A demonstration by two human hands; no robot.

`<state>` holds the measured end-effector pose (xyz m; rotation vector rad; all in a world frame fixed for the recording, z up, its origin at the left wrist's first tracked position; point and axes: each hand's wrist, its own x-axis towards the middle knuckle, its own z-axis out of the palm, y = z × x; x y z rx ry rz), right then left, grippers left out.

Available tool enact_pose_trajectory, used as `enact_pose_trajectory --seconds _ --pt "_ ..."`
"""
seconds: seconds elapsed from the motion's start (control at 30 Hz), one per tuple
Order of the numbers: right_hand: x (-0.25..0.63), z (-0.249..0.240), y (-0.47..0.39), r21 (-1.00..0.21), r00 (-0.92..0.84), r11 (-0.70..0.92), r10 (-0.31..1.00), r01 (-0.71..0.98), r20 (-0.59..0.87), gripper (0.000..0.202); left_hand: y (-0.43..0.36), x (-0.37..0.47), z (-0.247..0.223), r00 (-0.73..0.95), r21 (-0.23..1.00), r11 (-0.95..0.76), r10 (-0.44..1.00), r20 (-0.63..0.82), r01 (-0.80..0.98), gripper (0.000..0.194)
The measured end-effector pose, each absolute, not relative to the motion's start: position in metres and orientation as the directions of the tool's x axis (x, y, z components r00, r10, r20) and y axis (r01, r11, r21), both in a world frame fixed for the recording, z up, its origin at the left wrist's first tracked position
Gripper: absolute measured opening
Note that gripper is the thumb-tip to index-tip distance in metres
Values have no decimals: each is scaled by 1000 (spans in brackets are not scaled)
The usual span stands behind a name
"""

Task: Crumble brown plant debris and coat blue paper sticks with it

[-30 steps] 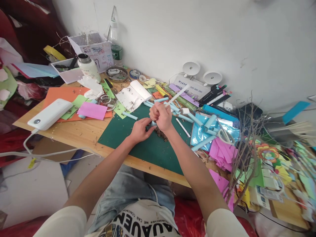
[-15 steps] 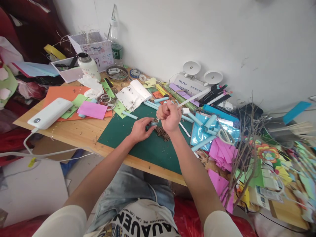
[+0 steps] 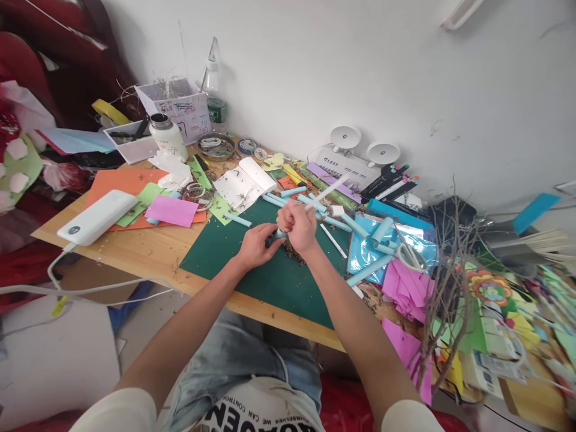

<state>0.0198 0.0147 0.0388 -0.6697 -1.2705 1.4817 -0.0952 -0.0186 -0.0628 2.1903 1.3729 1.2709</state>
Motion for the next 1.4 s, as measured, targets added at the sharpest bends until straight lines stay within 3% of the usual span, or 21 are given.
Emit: enact_pose_trajectory --seconds 0.6,0.8,1.1,1.4 --pt "20 37 20 -942 -345 104 913 -320 218 57 -19 -95 -61 161 618 -519 826 540 590 23" --pt "21 38 24 -909 -337 60 917 -413 214 58 -19 -95 -62 159 618 -528 819 551 582 25" --pt "16 36 14 -900 -311 141 907 -412 285 59 -18 -95 -63 164 605 -538 811 562 586 21" --pt "22 35 15 -906 -261 112 937 -408 233 59 -19 -95 -62 161 619 -535 816 556 575 26"
